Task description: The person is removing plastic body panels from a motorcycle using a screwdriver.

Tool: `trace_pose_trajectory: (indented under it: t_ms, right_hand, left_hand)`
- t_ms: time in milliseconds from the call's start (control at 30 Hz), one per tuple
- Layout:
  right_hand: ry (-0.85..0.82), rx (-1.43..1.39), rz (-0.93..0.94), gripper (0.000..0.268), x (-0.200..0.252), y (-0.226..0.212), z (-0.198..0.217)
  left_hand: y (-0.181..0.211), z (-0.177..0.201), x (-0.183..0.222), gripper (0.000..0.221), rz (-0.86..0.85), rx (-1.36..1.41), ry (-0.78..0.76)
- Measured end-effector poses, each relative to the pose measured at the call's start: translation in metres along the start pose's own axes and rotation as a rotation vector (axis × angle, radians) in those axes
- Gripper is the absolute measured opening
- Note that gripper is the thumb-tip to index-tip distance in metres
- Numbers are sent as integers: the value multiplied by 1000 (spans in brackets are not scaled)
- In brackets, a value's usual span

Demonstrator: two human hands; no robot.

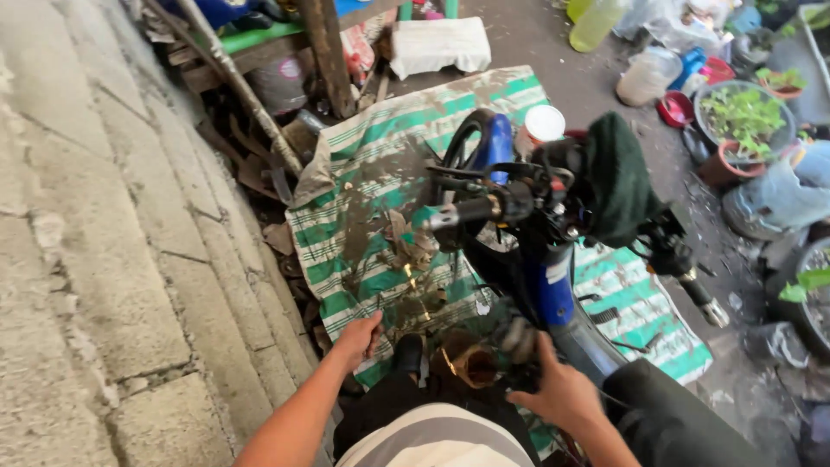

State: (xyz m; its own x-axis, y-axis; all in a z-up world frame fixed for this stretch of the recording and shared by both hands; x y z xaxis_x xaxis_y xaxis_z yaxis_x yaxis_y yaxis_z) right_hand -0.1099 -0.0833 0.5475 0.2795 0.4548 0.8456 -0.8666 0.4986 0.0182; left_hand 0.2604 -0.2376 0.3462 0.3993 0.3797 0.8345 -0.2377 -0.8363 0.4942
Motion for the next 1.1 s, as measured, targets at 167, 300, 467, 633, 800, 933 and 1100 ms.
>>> trace_pose_trajectory:
  t_ms: [167, 300, 467, 633, 800, 933, 1100]
  right_hand:
    - [-2, 112, 394, 138, -34, -174, 2]
    - [-64, 69, 670, 137, -29, -292, 3]
    - [233, -457, 1255, 101, -34, -364, 46]
    - [330, -631, 1555, 60, -29, -454, 91]
    - [219, -779, 1293, 61, -58, -517, 132]
    - [219, -660, 1174, 80, -85, -558, 154]
    - [147, -724, 1000, 97, -153, -578, 190]
  left_hand:
    - [95, 55, 23, 37, -238, 42, 61]
    - [150, 129, 98, 38, -405, 108, 340]
    - [176, 197, 184, 54, -739, 398, 549]
    - [209, 190, 248, 56, -895, 385, 590]
    - [218, 200, 218, 50, -839, 157, 859]
    - [257, 195, 237, 36, -893, 91, 956]
    - [334, 211, 238, 34, -915, -464, 1231]
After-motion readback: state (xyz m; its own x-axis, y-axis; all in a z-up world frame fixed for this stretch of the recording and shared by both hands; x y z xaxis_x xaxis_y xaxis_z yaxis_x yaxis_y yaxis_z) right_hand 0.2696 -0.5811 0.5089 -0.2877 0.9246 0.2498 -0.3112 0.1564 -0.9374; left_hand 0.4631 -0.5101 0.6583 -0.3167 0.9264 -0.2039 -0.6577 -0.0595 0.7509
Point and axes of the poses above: each hand's wrist, its own x-axis away from the middle knuckle, its own z-axis out of the back of the hand, y = z × x, the point moved 10 cm from there along -x, towards the middle knuckle, and after that the axes turned 9 degrees about -y, right-handed, at the moved point
